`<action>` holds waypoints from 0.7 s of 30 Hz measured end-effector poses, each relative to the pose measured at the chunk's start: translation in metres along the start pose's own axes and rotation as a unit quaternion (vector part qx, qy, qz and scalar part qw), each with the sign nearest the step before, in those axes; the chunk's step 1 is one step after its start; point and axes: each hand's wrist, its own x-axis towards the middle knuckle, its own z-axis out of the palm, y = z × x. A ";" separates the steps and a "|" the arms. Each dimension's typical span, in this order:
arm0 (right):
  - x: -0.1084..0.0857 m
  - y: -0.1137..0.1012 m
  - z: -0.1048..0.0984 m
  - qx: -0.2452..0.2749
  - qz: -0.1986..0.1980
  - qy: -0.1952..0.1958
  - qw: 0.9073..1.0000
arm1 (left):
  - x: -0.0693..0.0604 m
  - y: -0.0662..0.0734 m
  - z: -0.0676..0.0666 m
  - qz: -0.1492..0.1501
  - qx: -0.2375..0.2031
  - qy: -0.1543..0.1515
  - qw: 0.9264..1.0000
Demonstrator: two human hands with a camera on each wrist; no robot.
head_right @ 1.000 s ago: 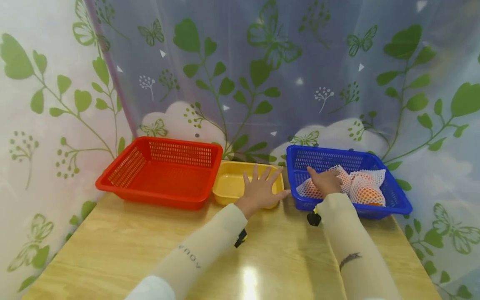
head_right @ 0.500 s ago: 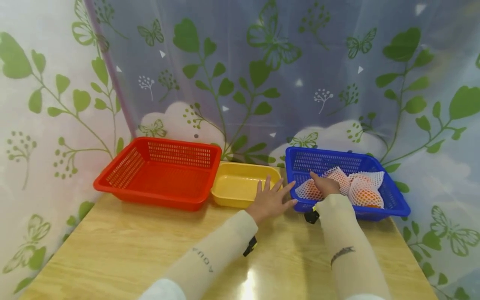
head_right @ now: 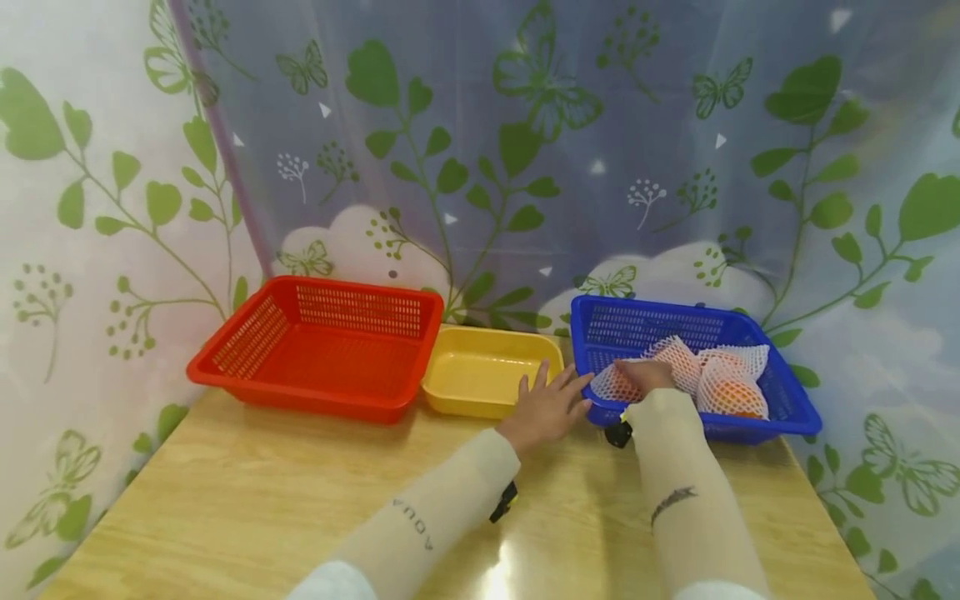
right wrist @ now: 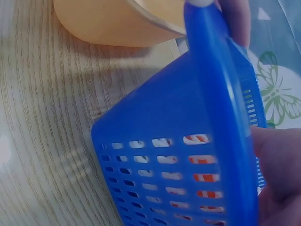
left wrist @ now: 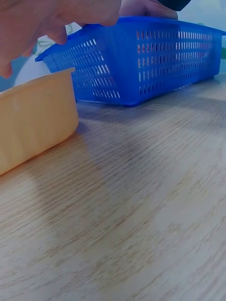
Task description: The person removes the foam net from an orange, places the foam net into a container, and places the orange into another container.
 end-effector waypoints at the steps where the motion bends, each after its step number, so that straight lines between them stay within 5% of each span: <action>1: 0.000 0.000 0.001 0.002 0.004 0.002 1.000 | 0.000 0.000 0.000 0.001 -0.006 0.003 1.000; 13: 0.004 0.001 -0.001 0.015 -0.017 -0.025 0.999 | 0.001 0.004 0.000 -0.003 -0.035 0.027 0.999; 21: 0.003 -0.006 -0.001 0.006 -0.070 0.025 0.997 | 0.003 0.003 0.004 -0.012 -0.057 0.028 0.998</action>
